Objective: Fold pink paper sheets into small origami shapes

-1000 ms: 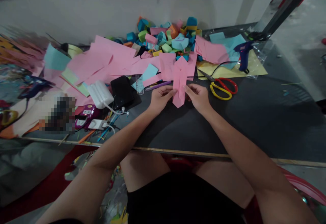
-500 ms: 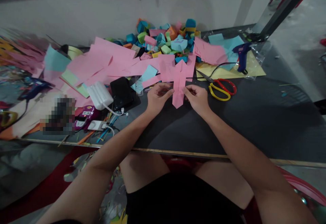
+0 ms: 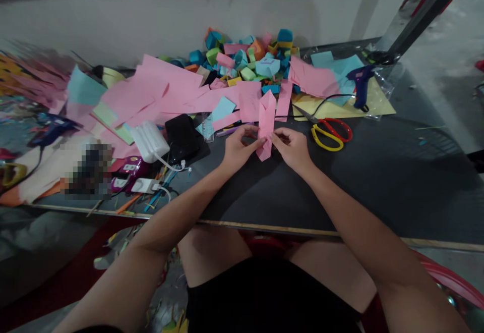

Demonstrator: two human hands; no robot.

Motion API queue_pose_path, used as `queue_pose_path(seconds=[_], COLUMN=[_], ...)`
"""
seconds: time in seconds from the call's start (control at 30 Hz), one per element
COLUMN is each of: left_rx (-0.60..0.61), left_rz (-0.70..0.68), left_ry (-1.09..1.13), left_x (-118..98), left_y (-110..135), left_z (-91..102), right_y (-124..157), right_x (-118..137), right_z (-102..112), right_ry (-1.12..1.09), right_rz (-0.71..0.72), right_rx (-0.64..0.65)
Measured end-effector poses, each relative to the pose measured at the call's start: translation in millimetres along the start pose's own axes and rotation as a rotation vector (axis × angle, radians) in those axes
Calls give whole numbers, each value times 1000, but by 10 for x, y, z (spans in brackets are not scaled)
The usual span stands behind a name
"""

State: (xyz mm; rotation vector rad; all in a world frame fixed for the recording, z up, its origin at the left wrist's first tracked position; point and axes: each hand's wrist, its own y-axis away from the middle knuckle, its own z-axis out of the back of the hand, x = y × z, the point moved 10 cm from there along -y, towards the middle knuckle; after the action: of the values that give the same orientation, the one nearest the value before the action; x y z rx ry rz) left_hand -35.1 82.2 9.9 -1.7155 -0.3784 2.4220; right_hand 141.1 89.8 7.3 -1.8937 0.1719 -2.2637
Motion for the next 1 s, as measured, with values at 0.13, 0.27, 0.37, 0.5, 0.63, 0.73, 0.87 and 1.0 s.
queue_pose_path(seconds=[0.13, 0.27, 0.37, 0.5, 0.63, 0.73, 0.87, 1.0], left_rx=[17, 20, 9, -15, -34, -36, -71, -122], left_rz=[18, 20, 8, -7, 15, 35, -15, -67], left_ry=[40, 83, 104, 103, 160, 277, 298, 183], left_x=[10, 37, 18, -25, 52, 165, 183, 101], left_y=[12, 12, 10, 21, 21, -1, -22, -10], left_z=[-38, -52, -29, 14, 12, -27, -11, 66], right_y=[5, 4, 0, -8, -11, -13, -19, -19], right_x=[21, 8, -33, -53, -16, 0, -31, -60], right_z=[-19, -28, -26, -8, -11, -6, 11, 11], right_ry=[-13, -25, -56, -97, -107, -110, -109, -108], right_rz=[4, 12, -18, -45, -40, -38, -44, -46], right_rx=[13, 25, 24, 1, 1, -1, -11, -7])
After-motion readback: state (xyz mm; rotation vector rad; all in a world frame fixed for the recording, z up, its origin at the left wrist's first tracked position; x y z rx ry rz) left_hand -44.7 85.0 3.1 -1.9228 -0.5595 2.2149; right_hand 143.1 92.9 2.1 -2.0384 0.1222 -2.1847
